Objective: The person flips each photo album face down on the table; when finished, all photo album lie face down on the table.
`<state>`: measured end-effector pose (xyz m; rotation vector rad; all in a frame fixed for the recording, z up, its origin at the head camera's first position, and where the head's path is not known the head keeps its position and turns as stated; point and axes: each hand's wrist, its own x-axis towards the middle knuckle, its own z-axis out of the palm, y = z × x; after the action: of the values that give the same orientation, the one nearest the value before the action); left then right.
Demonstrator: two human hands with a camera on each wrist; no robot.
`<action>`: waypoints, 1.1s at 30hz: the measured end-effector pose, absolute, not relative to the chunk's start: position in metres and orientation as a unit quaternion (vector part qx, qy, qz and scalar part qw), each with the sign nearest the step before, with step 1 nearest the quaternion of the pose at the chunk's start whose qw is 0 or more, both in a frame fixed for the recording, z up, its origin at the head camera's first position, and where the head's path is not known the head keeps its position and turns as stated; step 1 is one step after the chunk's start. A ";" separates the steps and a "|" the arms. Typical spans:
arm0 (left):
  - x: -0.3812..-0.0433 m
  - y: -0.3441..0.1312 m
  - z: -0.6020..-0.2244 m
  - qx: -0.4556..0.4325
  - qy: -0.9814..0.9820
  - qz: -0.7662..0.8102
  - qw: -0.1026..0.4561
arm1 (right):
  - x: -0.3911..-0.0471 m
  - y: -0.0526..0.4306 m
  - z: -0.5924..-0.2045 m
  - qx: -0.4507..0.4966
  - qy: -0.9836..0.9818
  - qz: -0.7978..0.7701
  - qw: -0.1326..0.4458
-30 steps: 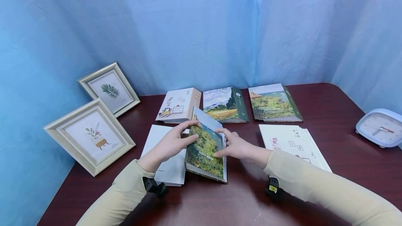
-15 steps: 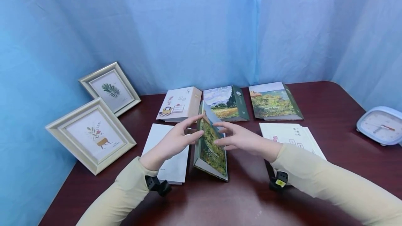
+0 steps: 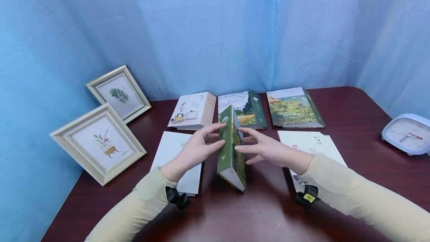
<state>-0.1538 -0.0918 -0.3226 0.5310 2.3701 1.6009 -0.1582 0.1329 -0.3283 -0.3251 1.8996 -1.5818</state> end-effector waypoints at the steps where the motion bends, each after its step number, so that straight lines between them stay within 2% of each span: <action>1: -0.155 -0.091 -0.324 0.180 0.807 0.550 0.115 | -0.158 0.133 -0.329 -0.122 0.724 -0.600 0.318; 13: -0.160 -0.084 -0.331 0.201 0.777 0.578 0.147 | -0.156 0.136 -0.326 -0.112 0.712 -0.622 0.307; 23: -0.158 -0.079 -0.340 0.224 0.775 0.572 0.147 | -0.152 0.141 -0.320 -0.113 0.736 -0.603 0.287; 33: -0.156 -0.076 -0.345 0.232 0.767 0.577 0.159 | -0.152 0.150 -0.323 -0.117 0.718 -0.617 0.300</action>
<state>-0.1559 -0.0763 -0.3446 0.6634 2.1908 1.6498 -0.1517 0.1503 -0.3226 -0.3092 1.9048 -1.6381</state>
